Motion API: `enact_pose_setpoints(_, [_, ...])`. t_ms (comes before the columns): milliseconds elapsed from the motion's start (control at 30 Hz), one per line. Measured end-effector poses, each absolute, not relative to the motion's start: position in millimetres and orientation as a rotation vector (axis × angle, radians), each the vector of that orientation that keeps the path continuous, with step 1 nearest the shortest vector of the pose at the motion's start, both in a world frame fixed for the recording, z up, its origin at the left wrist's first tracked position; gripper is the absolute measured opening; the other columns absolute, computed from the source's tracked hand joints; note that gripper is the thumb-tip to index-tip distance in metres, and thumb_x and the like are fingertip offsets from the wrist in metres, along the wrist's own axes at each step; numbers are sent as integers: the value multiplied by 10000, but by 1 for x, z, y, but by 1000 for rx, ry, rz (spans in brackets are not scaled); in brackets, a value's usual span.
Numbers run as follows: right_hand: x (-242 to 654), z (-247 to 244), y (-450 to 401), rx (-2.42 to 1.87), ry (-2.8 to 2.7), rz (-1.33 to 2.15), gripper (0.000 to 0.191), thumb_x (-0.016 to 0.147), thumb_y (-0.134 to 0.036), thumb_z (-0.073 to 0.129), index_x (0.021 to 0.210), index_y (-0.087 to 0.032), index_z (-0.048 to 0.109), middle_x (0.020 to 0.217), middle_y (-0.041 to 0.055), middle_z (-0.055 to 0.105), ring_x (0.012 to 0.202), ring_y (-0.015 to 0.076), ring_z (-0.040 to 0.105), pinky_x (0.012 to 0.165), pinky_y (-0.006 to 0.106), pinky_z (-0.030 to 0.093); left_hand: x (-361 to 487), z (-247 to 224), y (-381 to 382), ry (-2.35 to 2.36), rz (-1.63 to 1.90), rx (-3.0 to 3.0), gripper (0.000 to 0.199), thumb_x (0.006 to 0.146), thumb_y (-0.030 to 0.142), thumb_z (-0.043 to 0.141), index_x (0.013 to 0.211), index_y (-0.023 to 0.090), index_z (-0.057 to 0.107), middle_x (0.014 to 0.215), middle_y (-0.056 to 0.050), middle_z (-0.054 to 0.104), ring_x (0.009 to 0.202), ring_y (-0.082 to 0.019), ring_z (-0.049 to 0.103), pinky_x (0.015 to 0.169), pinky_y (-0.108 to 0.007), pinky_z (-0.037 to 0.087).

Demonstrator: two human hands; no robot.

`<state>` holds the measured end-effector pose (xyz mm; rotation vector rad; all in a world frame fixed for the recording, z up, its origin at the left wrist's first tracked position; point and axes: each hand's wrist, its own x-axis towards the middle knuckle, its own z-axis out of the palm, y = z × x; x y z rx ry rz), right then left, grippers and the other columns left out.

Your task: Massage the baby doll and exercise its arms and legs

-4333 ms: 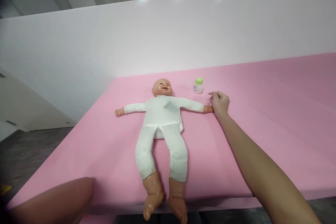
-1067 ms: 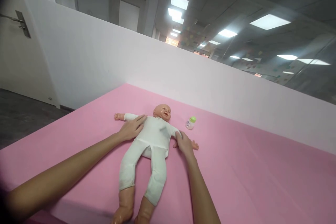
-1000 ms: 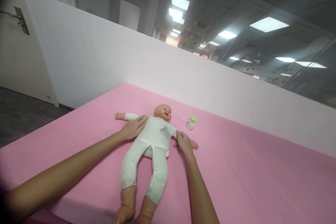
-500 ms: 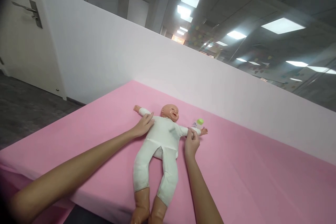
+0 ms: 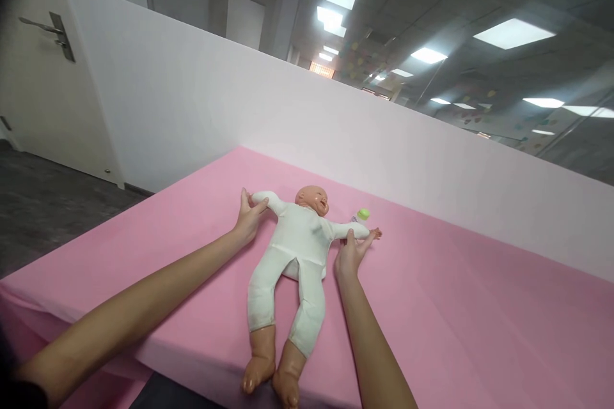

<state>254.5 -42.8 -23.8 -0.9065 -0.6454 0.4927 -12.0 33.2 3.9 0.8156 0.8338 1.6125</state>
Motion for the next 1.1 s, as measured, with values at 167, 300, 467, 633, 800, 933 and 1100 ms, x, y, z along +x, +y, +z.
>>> enact_pose_setpoints(167, [266, -26, -39, -813, -560, 606, 848, 860, -252, 655, 1546, -449, 196, 1403, 0, 618, 1076, 114, 716, 962, 344, 589, -19, 16, 34, 625, 1553, 673, 1313, 807, 150, 794, 1565, 441, -238, 1288, -73, 552, 1019, -173, 695, 923, -317, 601])
enact_pose_setpoints(300, [271, -28, -38, -758, -496, 716, 604, 864, -245, 673, 1412, -353, 441, 1314, 12, 676, 1066, 133, 722, 990, 342, 589, -25, 23, 38, 626, 1579, 572, 1298, 820, 75, 757, 1563, 422, -249, 1092, -14, 598, 884, -131, 704, 923, -303, 603])
enact_pose_setpoints(467, [270, -29, -34, -750, -539, 876, 337, 832, -281, 760, 1142, -246, 632, 1159, 14, 734, 1123, 146, 693, 1056, 308, 557, -38, 24, 48, 598, 1562, 418, 1134, 850, 25, 697, 1601, 392, -69, 1074, -6, 640, 910, -133, 722, 952, -329, 601])
enact_pose_setpoints(633, [266, -31, -34, -714, -540, 1008, 297, 838, -294, 775, 1100, -242, 646, 1124, 11, 737, 1109, 159, 695, 1052, 342, 558, -50, 20, 59, 632, 1518, 326, 559, 879, -4, 635, 1372, 207, 476, 1058, -68, 678, 971, -173, 719, 931, -337, 612])
enact_pose_setpoints(800, [265, -33, -34, -690, -551, 1064, 262, 874, -365, 748, 1090, -255, 648, 1112, 5, 727, 1094, 169, 697, 1038, 374, 560, -48, 17, 61, 617, 1505, 327, 126, 903, 56, 667, 984, 147, 639, 966, -66, 679, 939, -120, 690, 897, -196, 579])
enact_pose_setpoints(933, [265, -30, -34, -708, -532, 1087, 247, 910, -409, 710, 1093, -255, 648, 1102, 7, 723, 1085, 165, 697, 1027, 362, 564, -39, 17, 55, 579, 1423, 438, 67, 897, 101, 702, 952, 127, 676, 965, -75, 697, 880, -107, 677, 809, -170, 555])
enact_pose_setpoints(1100, [263, -24, -37, -768, -489, 1088, 224, 957, -453, 641, 1068, -260, 665, 1080, 7, 733, 1038, 168, 706, 967, 353, 591, -31, 7, 51, 611, 1315, 625, 215, 807, 189, 815, 948, 121, 669, 850, -46, 675, 690, -97, 591, 645, -222, 457])
